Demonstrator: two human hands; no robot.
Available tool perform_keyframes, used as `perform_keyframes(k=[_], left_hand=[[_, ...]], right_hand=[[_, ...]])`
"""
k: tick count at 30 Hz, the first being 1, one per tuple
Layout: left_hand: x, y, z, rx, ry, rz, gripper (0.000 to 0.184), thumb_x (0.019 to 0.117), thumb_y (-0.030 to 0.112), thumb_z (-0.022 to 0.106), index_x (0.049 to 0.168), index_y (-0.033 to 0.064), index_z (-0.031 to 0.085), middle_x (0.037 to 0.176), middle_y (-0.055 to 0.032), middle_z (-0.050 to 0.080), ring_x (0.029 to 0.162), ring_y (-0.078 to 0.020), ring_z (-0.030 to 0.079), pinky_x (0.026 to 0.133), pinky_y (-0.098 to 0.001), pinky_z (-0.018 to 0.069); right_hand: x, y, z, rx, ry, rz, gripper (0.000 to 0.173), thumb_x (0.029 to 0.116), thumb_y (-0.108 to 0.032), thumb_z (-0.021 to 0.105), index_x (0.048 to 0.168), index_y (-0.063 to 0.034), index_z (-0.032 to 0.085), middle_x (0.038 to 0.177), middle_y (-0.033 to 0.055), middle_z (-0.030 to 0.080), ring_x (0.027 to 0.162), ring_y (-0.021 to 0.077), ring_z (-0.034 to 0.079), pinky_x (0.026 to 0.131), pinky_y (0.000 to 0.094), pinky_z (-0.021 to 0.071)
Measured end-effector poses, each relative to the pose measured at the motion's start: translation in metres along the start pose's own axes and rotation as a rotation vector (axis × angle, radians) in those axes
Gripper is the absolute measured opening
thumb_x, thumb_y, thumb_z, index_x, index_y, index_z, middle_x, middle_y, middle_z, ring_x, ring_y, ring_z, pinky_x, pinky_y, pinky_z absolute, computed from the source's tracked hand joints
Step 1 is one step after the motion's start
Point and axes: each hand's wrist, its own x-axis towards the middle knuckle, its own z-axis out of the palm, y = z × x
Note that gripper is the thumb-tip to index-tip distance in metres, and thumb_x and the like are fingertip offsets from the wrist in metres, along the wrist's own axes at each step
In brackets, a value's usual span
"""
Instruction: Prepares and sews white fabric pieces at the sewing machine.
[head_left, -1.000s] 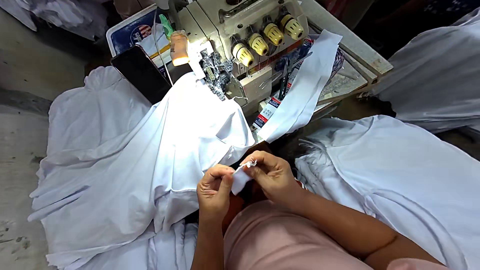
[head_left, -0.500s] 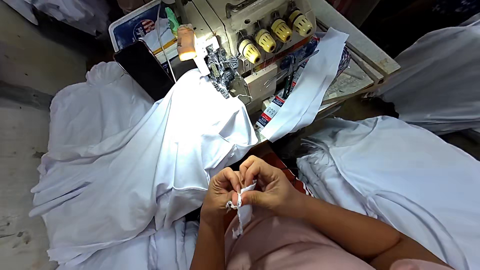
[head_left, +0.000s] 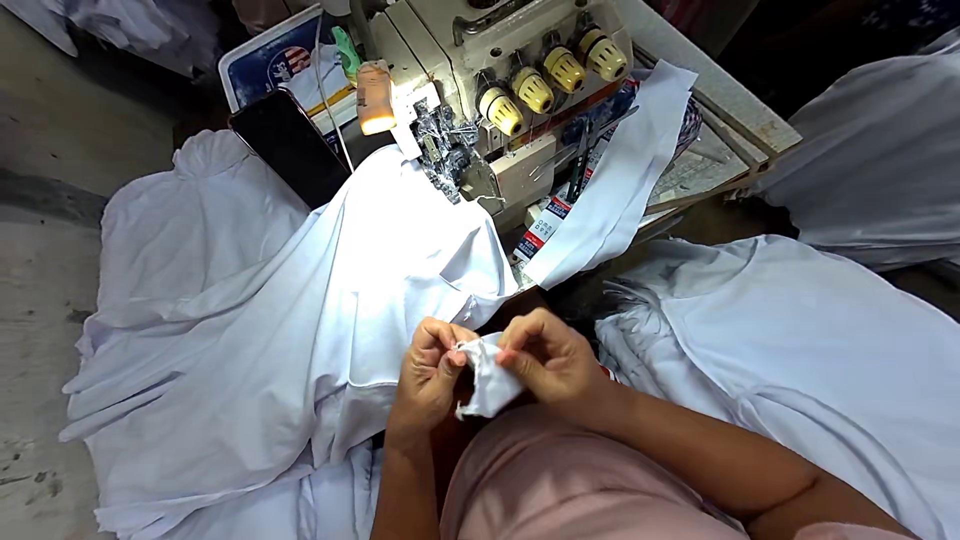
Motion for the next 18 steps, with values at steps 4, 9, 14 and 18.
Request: perform_keyframes(k=[4,9,14,18], left_hand=[[0.006,0.017,-0.01,0.36,-0.04,-0.024,0.01,0.1038,0.018,0.057,0.11,0.0111,0.061,0.089,0.0131,0.069,0.086,0.0083,0.063,0.082,-0.013,0.052],[-0.009,0.008,0.013,0.341,0.242,-0.115,0.032,0.1009,0.001,0.042,0.133,-0.0038,0.041,0.105,0.0054,0.074,0.061,0.0072,0.058,0.054,-0.0113,0.0482],[-0.027,-0.016,0.02,0.298,0.105,0.093,0.045,0.0912,-0.005,0.06,0.136,-0.0096,0.053,0.136,-0.0082,0.064,0.114,-0.0049,0.066,0.097,-0.0242,0.0562],[-0.016,-0.007,-0.01,0.692,-0.042,0.228,0.019,0.1037,0.012,0.058,0.098,-0.0027,0.069,0.098,-0.0149,0.075,0.103,-0.012,0.071,0.097,-0.0235,0.0532]], right_hand=[[0.013,-0.011,-0.023,0.044,-0.327,0.405,0.017,0.0982,-0.012,0.063,0.097,0.0051,0.064,0.074,-0.0065,0.059,0.067,-0.0098,0.053,0.064,0.009,0.0448],[0.017,-0.011,-0.016,0.092,-0.151,0.47,0.011,0.1013,-0.008,0.057,0.095,-0.0007,0.063,0.077,-0.0088,0.062,0.069,-0.0079,0.059,0.067,0.0121,0.0508],[0.021,-0.009,-0.015,0.157,-0.065,0.616,0.01,0.1017,-0.006,0.057,0.094,-0.0051,0.063,0.075,-0.0099,0.065,0.067,-0.0055,0.062,0.066,0.0135,0.0533],[0.024,-0.004,-0.028,-0.039,-0.241,0.585,0.015,0.1016,-0.011,0.058,0.092,-0.0012,0.065,0.075,-0.0071,0.06,0.068,-0.0086,0.055,0.066,0.0103,0.047]])
